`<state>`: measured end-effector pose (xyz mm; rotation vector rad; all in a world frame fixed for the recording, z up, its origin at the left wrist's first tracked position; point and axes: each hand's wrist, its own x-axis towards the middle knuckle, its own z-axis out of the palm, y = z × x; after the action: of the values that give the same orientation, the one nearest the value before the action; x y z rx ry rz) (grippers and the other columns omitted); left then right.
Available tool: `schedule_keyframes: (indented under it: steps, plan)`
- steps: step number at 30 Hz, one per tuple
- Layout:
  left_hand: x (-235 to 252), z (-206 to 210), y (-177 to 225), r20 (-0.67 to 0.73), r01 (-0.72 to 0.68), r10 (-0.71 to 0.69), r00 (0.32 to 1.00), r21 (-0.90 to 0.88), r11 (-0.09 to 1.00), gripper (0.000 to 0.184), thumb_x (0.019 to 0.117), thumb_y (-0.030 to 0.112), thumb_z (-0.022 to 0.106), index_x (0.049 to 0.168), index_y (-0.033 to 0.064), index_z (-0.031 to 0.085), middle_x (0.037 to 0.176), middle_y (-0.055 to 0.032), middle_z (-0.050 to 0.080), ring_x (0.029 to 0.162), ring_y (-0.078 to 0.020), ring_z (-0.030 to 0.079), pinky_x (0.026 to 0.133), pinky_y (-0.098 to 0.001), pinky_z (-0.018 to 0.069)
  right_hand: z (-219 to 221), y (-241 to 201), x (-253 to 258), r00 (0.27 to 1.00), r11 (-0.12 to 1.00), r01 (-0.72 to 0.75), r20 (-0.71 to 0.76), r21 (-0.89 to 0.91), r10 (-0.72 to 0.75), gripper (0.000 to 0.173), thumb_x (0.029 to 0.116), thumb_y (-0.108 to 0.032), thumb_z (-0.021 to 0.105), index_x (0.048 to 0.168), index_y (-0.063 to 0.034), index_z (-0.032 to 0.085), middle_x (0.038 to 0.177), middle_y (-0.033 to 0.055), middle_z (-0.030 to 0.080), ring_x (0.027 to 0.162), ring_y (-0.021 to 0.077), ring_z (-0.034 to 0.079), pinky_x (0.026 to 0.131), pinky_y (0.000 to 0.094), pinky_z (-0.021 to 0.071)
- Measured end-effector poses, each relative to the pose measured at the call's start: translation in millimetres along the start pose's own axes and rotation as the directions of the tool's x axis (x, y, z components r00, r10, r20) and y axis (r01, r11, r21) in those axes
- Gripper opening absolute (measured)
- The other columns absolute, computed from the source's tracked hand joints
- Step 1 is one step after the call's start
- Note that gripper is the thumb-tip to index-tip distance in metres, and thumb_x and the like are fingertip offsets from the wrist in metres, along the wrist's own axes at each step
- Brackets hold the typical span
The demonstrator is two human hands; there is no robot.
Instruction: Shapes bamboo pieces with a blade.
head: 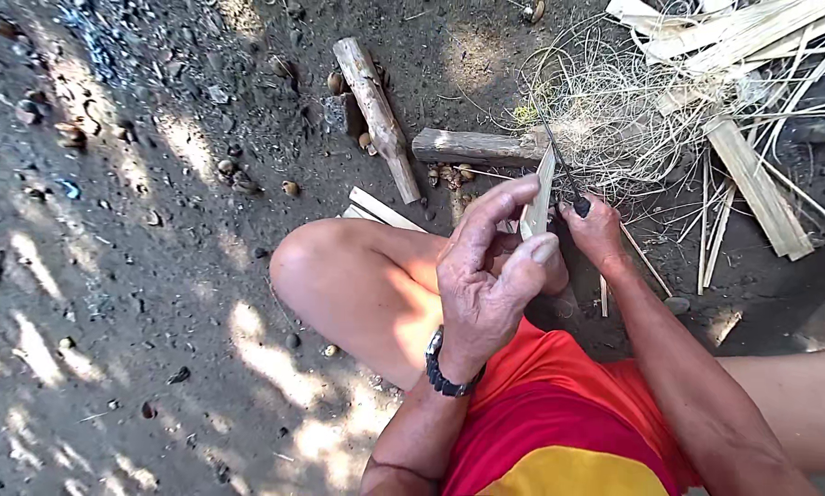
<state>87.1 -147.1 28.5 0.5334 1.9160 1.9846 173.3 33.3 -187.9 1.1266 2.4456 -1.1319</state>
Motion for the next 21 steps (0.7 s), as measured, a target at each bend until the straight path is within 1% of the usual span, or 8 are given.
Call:
schedule_keyframes:
  steps: [1,3,5,9,16,17,19,21]
  plan:
    - [0,-1,-2,0.011,-0.015,0.014,1.0,0.037,0.999,0.047,0.1031,0.031,0.053,0.134,-0.0037,0.059,0.138,-0.0167,0.059,0.101,-0.0211,0.068,0.076,-0.0341,0.0611,-1,-2,-4,1.0,1.0,-0.017,0.007,-0.008,0.017,0.045,0.0995,-0.044,0.064,0.103,0.0008,0.068,0.084,0.0223,0.068,0.082,0.0415,0.069,0.077,0.0642,0.0529]
    - [7,-3,-8,0.026,-0.069,0.068,0.997,0.046,0.997,0.048,0.1043,0.034,0.045,0.131,-0.0026,0.06,0.134,-0.0152,0.06,0.102,-0.0204,0.067,0.077,-0.0353,0.0602,-1,-4,-8,1.0,1.0,-0.01,-0.008,0.019,0.01,0.045,0.0985,-0.045,0.066,0.1,0.0002,0.067,0.082,0.0209,0.067,0.08,0.0402,0.068,0.075,0.0637,0.0524]
    - [13,-4,-8,0.023,-0.1,0.1,0.995,-0.003,0.995,0.042,0.1035,0.031,0.044,0.125,-0.0004,0.062,0.126,-0.0119,0.061,0.102,-0.0199,0.065,0.079,-0.0362,0.06,-3,-12,-12,1.0,0.999,0.01,-0.017,0.053,-0.009,0.045,0.0978,-0.044,0.067,0.101,-0.0001,0.068,0.083,0.0208,0.068,0.08,0.0395,0.068,0.075,0.0636,0.0524]
    - [25,1,1,0.04,-0.145,0.149,0.988,-0.074,0.987,0.037,0.1034,0.028,0.045,0.122,0.0013,0.062,0.121,-0.0094,0.061,0.098,-0.0185,0.064,0.076,-0.0347,0.0599,-16,-31,-11,0.997,0.996,0.041,-0.066,0.082,-0.035,0.044,0.0973,-0.045,0.067,0.101,-0.001,0.069,0.08,0.018,0.068,0.076,0.0353,0.068,0.073,0.0594,0.053]
    - [36,12,-5,0.123,-0.071,0.068,0.99,0.016,0.997,0.04,0.1056,0.023,0.04,0.134,0.0011,0.057,0.125,-0.0107,0.059,0.095,-0.0184,0.066,0.072,-0.0327,0.0617,-33,-28,-10,0.999,0.996,0.018,-0.028,0.084,-0.015,0.044,0.0966,-0.047,0.068,0.099,-0.0028,0.069,0.078,0.0169,0.067,0.075,0.0349,0.067,0.071,0.0602,0.052]
    - [37,14,-6,0.129,-0.064,0.063,0.99,-0.002,0.998,0.04,0.1052,0.022,0.04,0.136,0.001,0.057,0.131,-0.0116,0.057,0.098,-0.0198,0.066,0.073,-0.034,0.0625,-39,-34,-19,0.997,0.992,0.062,-0.045,0.107,-0.057,0.043,0.0969,-0.048,0.067,0.1,-0.0046,0.069,0.076,0.0148,0.066,0.07,0.0325,0.066,0.067,0.0585,0.0524]
    - [36,18,-7,0.127,-0.074,0.077,0.989,-0.031,0.997,0.041,0.1049,0.022,0.042,0.137,0.0015,0.057,0.136,-0.0115,0.053,0.102,-0.0206,0.065,0.073,-0.0328,0.0628,-55,-54,-49,0.964,0.953,0.254,-0.124,0.168,-0.235,0.038,0.0989,-0.048,0.065,0.099,-0.01,0.067,0.071,0.0065,0.062,0.059,0.021,0.06,0.053,0.0459,0.0505]
    - [36,22,-10,0.098,-0.119,0.125,0.987,-0.073,0.99,0.035,0.1042,0.021,0.047,0.132,0.0035,0.057,0.132,-0.0098,0.053,0.101,-0.0184,0.062,0.074,-0.0287,0.0599,-72,-79,-70,0.887,0.873,0.448,-0.219,0.193,-0.407,0.031,0.0985,-0.041,0.068,0.098,-0.0097,0.068,0.072,0.002,0.062,0.058,0.0121,0.059,0.051,0.0343,0.05]
